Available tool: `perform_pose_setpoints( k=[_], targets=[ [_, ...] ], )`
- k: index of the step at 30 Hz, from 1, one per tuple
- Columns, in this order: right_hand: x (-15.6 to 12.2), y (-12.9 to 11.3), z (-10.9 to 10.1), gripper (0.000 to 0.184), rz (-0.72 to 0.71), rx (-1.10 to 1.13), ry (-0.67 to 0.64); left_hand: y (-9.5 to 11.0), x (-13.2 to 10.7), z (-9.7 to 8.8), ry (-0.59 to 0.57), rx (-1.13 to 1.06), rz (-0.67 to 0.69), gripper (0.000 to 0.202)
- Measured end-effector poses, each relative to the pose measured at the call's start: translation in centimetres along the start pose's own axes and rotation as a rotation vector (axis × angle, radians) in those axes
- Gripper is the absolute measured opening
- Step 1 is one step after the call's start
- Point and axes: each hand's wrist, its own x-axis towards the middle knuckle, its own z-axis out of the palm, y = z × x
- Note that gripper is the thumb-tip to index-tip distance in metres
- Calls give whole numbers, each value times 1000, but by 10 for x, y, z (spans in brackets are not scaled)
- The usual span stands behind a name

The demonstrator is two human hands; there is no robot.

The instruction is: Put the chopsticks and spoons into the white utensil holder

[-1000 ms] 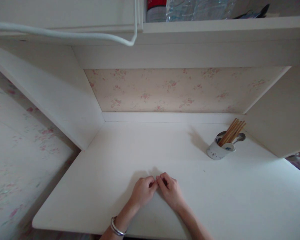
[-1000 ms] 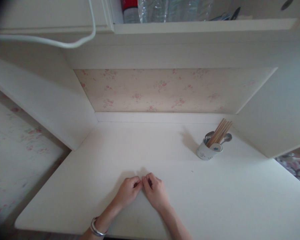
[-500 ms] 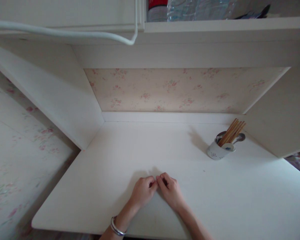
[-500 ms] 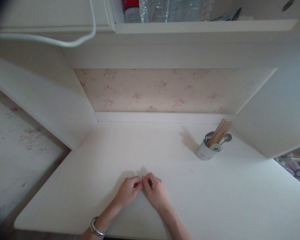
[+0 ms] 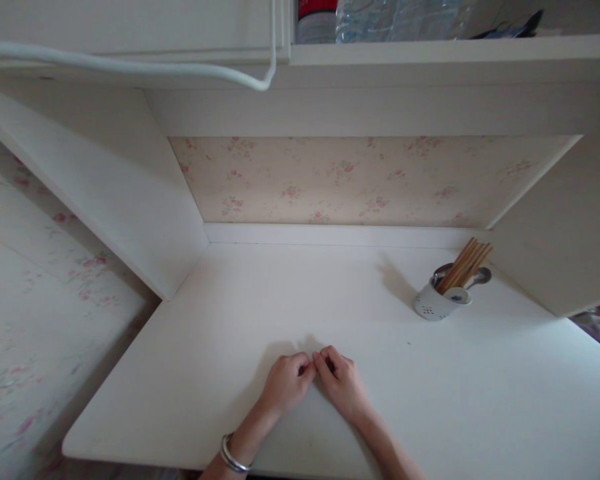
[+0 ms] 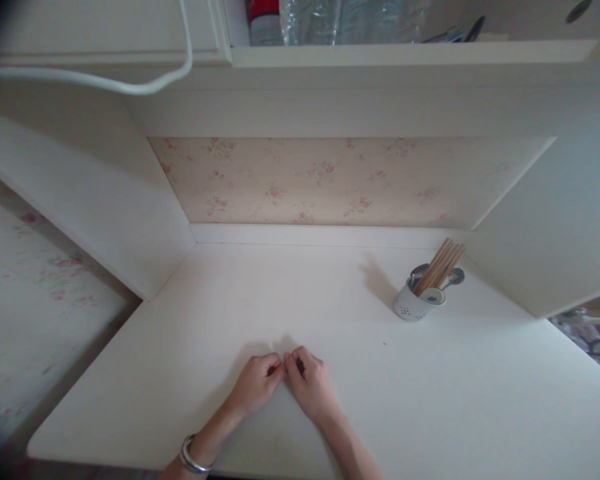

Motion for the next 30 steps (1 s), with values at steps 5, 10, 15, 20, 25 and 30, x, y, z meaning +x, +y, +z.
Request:
perform_pose_setpoints(
  k=[5,10,15,20,25,30],
  targets=[
    [0,1,0,35,-16,-12,12,-1,0,0,-4,3,9,36],
    [1,0,0,36,-28,-23,24,0,0,0,-7,4,8,38],
    [0,-1,-1,36,-17,-13,13,0,0,0,3,1,18,39],
    [1,0,-1,35,2,-11,-2,-1,1,0,6,10,12,39],
    [0,0,-1,34,16,-3,-15,-1,0,1,5,-4,20,38],
    [0,-3,-1,34,17,24,-14,-2,0,1,0,-9,13,39]
  ],
)
